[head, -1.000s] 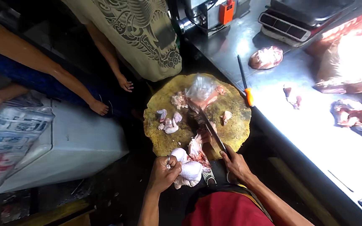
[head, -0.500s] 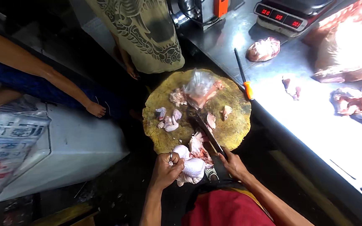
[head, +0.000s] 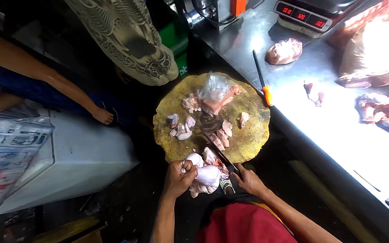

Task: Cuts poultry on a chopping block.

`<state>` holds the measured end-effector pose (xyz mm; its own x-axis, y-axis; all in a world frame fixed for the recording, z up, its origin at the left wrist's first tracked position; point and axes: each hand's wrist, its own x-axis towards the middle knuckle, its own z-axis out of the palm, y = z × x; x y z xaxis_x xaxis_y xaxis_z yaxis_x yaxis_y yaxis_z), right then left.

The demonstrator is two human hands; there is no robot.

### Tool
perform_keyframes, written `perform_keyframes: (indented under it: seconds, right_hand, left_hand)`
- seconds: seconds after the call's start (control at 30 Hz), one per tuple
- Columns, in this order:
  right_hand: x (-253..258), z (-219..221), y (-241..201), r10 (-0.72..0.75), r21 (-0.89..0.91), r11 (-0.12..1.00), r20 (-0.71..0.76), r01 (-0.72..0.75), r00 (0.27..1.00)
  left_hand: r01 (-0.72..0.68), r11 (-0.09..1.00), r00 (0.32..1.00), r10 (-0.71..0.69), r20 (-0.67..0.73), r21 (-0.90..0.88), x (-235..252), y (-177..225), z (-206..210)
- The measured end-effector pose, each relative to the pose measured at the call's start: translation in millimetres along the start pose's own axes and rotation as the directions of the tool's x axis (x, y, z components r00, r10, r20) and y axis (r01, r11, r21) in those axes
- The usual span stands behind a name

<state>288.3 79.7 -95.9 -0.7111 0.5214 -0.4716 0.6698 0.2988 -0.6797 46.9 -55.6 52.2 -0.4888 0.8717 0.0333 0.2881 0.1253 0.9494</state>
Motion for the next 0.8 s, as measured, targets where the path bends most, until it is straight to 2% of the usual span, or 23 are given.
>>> perform_keyframes:
  seconds: [0.03, 0.07, 0.2, 0.33, 0.43, 0.57, 0.63, 0.67, 0.73, 0.8]
  right_hand:
    - [4, -1, 5, 0.079, -0.003, 0.997, 0.07, -0.079, 0.994]
    - [7, -8, 7, 0.106, 0.015, 0.994, 0.075, -0.108, 0.991]
    - [10, -36, 26, 0.129, 0.03, 0.991, -0.05, -0.128, 0.99]
    - [18, -60, 41, 0.157, 0.045, 0.987, -0.114, -0.153, 0.981]
    - [15, -77, 40, 0.089, 0.086, 0.993, -0.155, -0.077, 0.984]
    - [-2, -101, 15, -0.125, 0.173, 0.969, -0.282, 0.178, 0.951]
    - [-9, -119, -10, -0.289, 0.226, 0.892, -0.381, 0.392, 0.878]
    - [-13, -130, -25, -0.383, 0.243, 0.821, -0.437, 0.517, 0.814]
    - [-18, -154, -58, -0.546, 0.244, 0.617, -0.552, 0.748, 0.63]
    - [-23, -180, -98, -0.627, 0.232, 0.38, -0.647, 0.895, 0.434]
  left_hand:
    - [0.003, 1.0, 1.0, -0.003, -0.01, -0.014, 3, 1, 1]
    - [-0.003, 1.0, 1.0, 0.002, -0.019, -0.028, 9, 4, 1]
    - [-0.098, 0.992, 0.994, 0.094, -0.052, -0.074, 30, 10, -3]
    - [-0.207, 0.962, 0.973, 0.184, -0.136, -0.178, 46, 17, -15]
    - [-0.251, 0.949, 0.954, 0.21, -0.212, -0.192, 55, 11, -19]
    - [-0.154, 0.98, 0.968, 0.123, -0.219, -0.126, 76, -31, -10]
    - [-0.072, 0.994, 0.972, 0.051, -0.231, -0.083, 90, -57, -8]
    - [-0.042, 0.996, 0.969, 0.022, -0.245, -0.078, 94, -67, -11]
    - [-0.023, 0.997, 0.967, 0.003, -0.256, -0.076, 101, -80, -20]
    - [-0.018, 0.996, 0.966, -0.007, -0.259, -0.092, 106, -81, -28]
